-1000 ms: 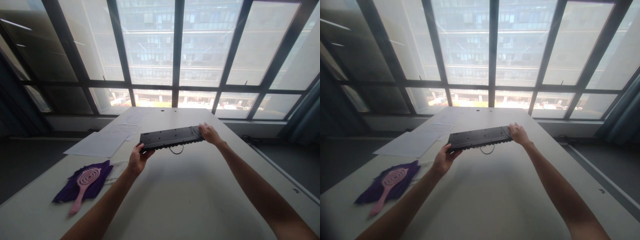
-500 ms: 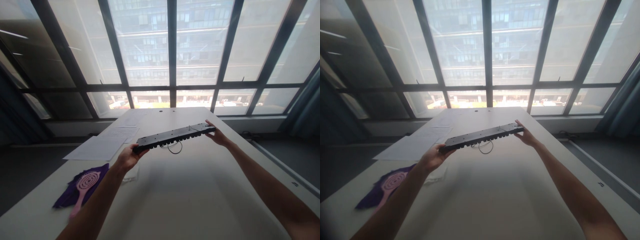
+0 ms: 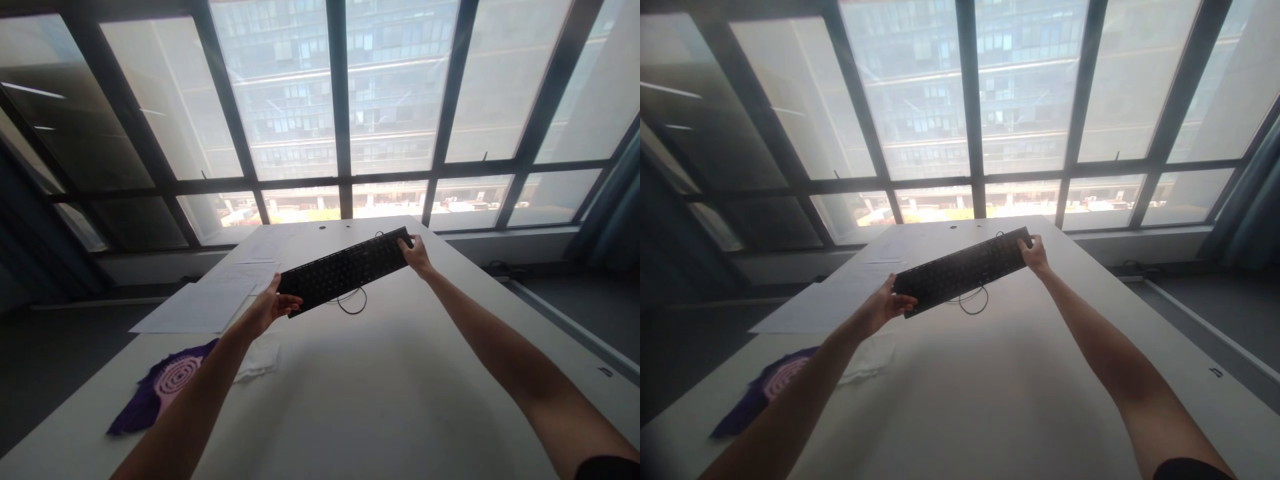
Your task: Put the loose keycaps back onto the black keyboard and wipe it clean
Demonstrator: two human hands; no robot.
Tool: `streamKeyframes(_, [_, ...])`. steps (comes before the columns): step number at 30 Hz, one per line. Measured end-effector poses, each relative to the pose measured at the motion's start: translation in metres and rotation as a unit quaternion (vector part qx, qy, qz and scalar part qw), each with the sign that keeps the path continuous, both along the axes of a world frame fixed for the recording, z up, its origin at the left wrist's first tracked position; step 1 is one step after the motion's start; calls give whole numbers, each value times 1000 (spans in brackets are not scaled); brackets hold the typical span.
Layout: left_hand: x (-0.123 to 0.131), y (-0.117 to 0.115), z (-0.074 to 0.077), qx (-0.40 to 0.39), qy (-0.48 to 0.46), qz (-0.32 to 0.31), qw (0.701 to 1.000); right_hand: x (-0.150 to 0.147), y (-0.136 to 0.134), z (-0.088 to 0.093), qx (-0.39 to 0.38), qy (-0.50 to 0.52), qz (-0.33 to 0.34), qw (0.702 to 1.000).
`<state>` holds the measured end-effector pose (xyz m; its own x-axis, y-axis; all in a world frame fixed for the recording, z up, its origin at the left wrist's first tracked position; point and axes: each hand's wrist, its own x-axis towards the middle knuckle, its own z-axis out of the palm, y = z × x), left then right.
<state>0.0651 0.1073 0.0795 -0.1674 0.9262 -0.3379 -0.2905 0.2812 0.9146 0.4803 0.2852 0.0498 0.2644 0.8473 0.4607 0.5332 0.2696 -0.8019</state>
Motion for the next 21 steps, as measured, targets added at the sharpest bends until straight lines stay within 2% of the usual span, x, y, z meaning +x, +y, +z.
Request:
streamKeyframes(4, [2,8,-10,-37,89,-67,993,-4,31,-7,-104,-45,-18,993])
streamKeyframes(9, [1,16,-31,-75,105,-109,986,-16,64,-23,-184,-108,-4,977])
streamKeyframes(13, [-5,16,-47,-94,114,-121,981,-25,78,-42,-227,-158,10,961])
streamKeyframes(18, [-5,15,-65,-73,184,-141,970,-25,85,-65,-251,-205,13,946])
streamKeyframes(21, [2,16,-75,-11,157,-97,983,-24,87,-70,-263,-225,8,938])
